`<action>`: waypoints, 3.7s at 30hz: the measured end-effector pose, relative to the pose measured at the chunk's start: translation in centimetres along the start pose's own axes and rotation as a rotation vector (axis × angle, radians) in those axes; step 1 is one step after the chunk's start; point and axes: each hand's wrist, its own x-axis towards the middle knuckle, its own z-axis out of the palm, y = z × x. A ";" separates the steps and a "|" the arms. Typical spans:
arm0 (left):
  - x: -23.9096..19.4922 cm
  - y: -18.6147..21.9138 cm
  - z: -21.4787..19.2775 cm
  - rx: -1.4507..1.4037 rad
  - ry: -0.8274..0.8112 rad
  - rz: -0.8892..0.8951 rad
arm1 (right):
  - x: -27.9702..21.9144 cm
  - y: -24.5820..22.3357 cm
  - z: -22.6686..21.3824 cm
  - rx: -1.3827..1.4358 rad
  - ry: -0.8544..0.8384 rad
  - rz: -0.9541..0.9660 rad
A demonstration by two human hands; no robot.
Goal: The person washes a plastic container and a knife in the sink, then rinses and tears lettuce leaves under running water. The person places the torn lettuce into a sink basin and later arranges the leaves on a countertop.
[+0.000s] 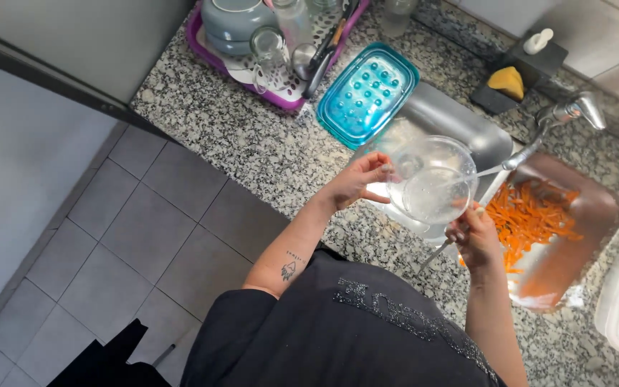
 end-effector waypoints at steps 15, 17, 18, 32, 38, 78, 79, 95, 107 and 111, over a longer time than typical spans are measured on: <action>5.0 22.0 -27.8 -0.320 0.610 1.126 | -0.9 -3.2 5.3 -0.435 0.165 0.146; 7.7 21.3 -33.2 -0.454 0.728 0.998 | -0.7 -2.8 4.9 -0.427 0.221 0.180; 8.2 21.1 -33.0 -0.456 0.723 0.992 | -0.6 -2.9 5.0 -0.426 0.229 0.180; 8.0 20.7 -32.5 0.960 1.290 0.355 | 2.0 -1.2 5.6 -0.384 0.254 0.175; 9.1 25.4 -25.0 1.318 1.119 0.903 | 1.1 -2.3 7.1 -0.429 0.260 0.157; 3.5 -1.3 3.6 1.208 -0.028 -0.086 | -3.9 -7.9 -14.5 -1.219 1.140 -0.633; 3.5 -2.1 3.4 1.201 -0.020 -0.027 | -5.8 -4.3 -18.3 -1.354 1.219 -0.647; 3.9 -4.8 14.1 1.254 -0.243 -0.086 | -16.4 -0.8 -28.2 -0.316 1.514 -0.219; -1.1 -1.6 9.5 1.193 -0.089 -0.179 | -16.2 -8.2 -20.1 0.315 0.645 -0.572; -2.3 -1.2 6.2 1.152 -0.019 -0.141 | -14.1 -13.5 -8.6 -0.054 0.358 -0.768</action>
